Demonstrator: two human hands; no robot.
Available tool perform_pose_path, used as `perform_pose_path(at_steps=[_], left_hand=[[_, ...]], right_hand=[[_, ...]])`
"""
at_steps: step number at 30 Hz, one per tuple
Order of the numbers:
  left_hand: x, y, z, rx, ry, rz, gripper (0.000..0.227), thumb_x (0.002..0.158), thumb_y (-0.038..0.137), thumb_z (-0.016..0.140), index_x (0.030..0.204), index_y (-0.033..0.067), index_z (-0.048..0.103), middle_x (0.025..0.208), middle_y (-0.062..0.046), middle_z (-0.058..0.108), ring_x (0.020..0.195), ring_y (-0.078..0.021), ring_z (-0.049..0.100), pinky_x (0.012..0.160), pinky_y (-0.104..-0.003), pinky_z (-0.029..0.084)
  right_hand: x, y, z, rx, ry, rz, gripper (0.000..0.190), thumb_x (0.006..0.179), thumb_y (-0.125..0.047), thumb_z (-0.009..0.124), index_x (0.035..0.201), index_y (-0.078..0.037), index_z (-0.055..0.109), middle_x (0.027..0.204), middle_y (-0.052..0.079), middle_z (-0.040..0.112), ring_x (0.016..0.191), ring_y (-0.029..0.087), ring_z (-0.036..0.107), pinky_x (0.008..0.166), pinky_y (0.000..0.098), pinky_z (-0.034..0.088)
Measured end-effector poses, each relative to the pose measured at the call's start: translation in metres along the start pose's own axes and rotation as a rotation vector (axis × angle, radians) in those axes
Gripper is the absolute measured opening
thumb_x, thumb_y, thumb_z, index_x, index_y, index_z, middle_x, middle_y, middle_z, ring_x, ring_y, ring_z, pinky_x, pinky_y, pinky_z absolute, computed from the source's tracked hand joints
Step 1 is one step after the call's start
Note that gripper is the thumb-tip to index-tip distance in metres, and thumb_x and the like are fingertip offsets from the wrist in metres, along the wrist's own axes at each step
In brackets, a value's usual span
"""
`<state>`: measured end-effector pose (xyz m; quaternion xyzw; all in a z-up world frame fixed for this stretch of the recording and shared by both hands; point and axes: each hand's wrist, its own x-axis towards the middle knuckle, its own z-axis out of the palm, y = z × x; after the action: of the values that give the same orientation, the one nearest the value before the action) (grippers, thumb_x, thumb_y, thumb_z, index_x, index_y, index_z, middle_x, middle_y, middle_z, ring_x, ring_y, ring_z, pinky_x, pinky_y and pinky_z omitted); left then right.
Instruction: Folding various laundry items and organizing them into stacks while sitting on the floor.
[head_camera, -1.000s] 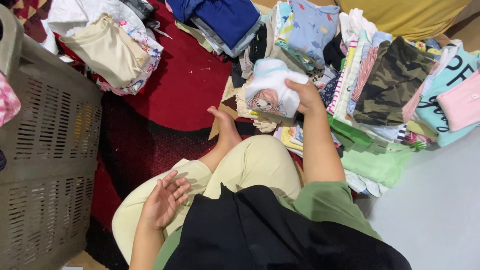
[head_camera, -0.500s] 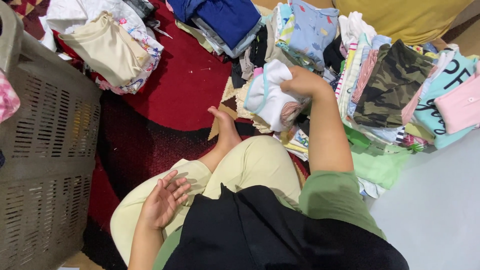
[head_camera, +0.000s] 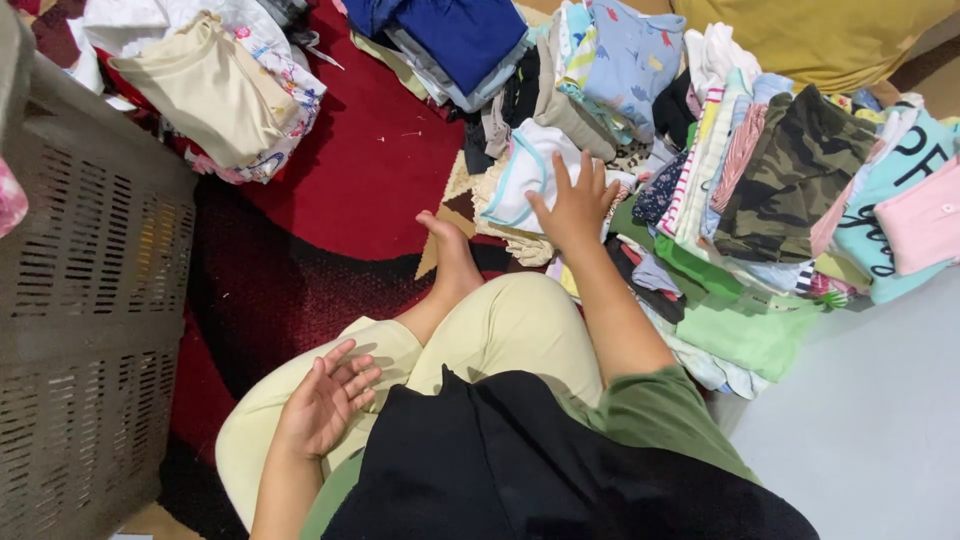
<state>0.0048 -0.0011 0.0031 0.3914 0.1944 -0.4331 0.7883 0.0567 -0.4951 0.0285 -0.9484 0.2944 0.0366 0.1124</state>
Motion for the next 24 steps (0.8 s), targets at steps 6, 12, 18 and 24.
perform_pose_path(at_steps=[6, 12, 18, 24], left_hand=[[-0.003, 0.004, 0.007, 0.007, 0.030, -0.017, 0.065, 0.099, 0.054, 0.046, 0.151, 0.0159, 0.047, 0.133, -0.019, 0.058, 0.123, -0.0365, 0.057, 0.097, -0.047, 0.046], [-0.003, 0.003, 0.009, 0.011, 0.020, -0.011, 0.064, 0.098, 0.053, 0.048, 0.151, 0.0165, 0.048, 0.130, -0.017, 0.059, 0.124, -0.0355, 0.058, 0.098, -0.046, 0.047], [0.006, -0.010, -0.005, -0.069, -0.088, 0.033, 0.052, 0.102, 0.043, 0.051, 0.146, 0.0155, 0.053, 0.131, -0.018, 0.064, 0.118, -0.0340, 0.065, 0.089, -0.042, 0.056], [0.002, -0.016, 0.013, 0.187, -0.001, 0.125, 0.048, 0.105, 0.034, 0.050, 0.151, 0.0189, 0.048, 0.128, -0.010, 0.069, 0.114, -0.0252, 0.070, 0.085, -0.034, 0.056]], right_hand=[[0.003, 0.008, 0.036, 0.131, -0.179, 0.100, 0.094, 0.090, -0.080, 0.044, 0.167, -0.036, 0.013, 0.174, 0.012, 0.002, 0.156, 0.048, -0.005, 0.124, 0.0615, 0.008], [0.005, 0.005, 0.027, 0.134, -0.275, 0.132, 0.096, 0.088, -0.080, 0.043, 0.167, -0.035, 0.011, 0.174, 0.009, 0.002, 0.157, 0.045, -0.005, 0.125, 0.0597, 0.007], [-0.031, -0.027, -0.004, 0.051, -0.108, -0.005, 0.094, 0.088, -0.069, 0.055, 0.164, -0.022, 0.025, 0.167, 0.022, 0.025, 0.156, 0.050, 0.001, 0.118, 0.0743, -0.001], [-0.103, -0.088, 0.033, -0.093, -0.460, -0.402, 0.078, 0.093, -0.065, 0.060, 0.160, -0.030, 0.042, 0.169, 0.013, 0.029, 0.158, 0.051, 0.008, 0.115, 0.0811, 0.009]])
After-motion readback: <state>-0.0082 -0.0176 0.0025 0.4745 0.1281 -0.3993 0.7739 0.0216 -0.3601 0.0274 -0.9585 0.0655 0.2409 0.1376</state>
